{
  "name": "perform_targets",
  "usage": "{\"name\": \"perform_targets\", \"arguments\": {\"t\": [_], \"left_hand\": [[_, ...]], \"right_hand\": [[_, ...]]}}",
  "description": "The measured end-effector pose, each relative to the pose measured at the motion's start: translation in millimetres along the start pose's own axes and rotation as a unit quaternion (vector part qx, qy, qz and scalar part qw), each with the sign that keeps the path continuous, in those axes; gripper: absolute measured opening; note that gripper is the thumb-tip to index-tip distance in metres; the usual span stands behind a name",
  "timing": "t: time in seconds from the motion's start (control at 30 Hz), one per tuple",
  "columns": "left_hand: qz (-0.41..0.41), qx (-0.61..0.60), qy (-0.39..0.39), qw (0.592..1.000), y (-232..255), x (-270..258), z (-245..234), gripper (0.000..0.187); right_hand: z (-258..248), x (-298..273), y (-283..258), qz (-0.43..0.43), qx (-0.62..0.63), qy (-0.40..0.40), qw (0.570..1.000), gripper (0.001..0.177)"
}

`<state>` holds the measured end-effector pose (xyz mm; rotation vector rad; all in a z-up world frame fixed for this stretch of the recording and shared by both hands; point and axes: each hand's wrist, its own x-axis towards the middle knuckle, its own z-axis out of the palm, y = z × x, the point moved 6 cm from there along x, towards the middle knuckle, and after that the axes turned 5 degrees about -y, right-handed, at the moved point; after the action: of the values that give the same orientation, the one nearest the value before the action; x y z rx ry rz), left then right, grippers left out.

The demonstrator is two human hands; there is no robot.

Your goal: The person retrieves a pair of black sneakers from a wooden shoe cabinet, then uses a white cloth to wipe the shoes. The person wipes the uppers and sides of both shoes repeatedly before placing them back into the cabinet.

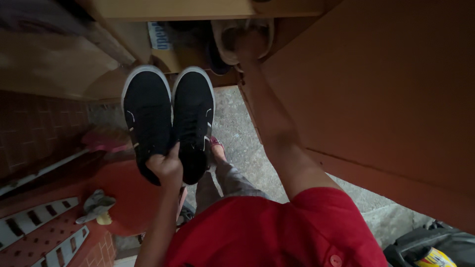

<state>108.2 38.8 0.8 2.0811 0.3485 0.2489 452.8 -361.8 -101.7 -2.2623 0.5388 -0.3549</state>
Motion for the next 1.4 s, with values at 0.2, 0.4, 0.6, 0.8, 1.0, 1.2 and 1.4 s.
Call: {"name": "perform_targets", "arguments": {"t": [0.2,0.4,0.6,0.8,1.0,1.2,1.4], "left_hand": [[0.249,0.224,0.053,0.941,20,-25,-4,0.064],[-0.013,0.037,-0.023,0.999,-16,-38,-5,0.038],[-0.161,-0.057,-0.055,0.984,-3,-37,6,0.032],[-0.153,-0.032,-0.064,0.986,12,-36,0,0.033],[-0.353,-0.040,-0.103,0.929,23,-45,-10,0.021],[-0.224,-0.124,-0.060,0.965,53,-32,-18,0.036],[-0.202,-0.074,-0.064,0.975,34,-34,-16,0.036]], "right_hand": [[5,6,-13,-0.019,-0.022,-0.009,1.000,0.030],[1,12,-16,-0.045,-0.054,-0.028,0.997,0.030],[-15,16,-40,-0.064,-0.069,-0.045,0.995,0.029],[-22,-6,-58,-0.072,-0.064,-0.074,0.993,0.029],[-63,-42,-53,-0.040,-0.003,0.001,0.999,0.029],[-41,-155,14,0.369,0.428,-0.130,0.815,0.031],[21,-157,-15,0.398,0.716,-0.177,0.545,0.027]]}}
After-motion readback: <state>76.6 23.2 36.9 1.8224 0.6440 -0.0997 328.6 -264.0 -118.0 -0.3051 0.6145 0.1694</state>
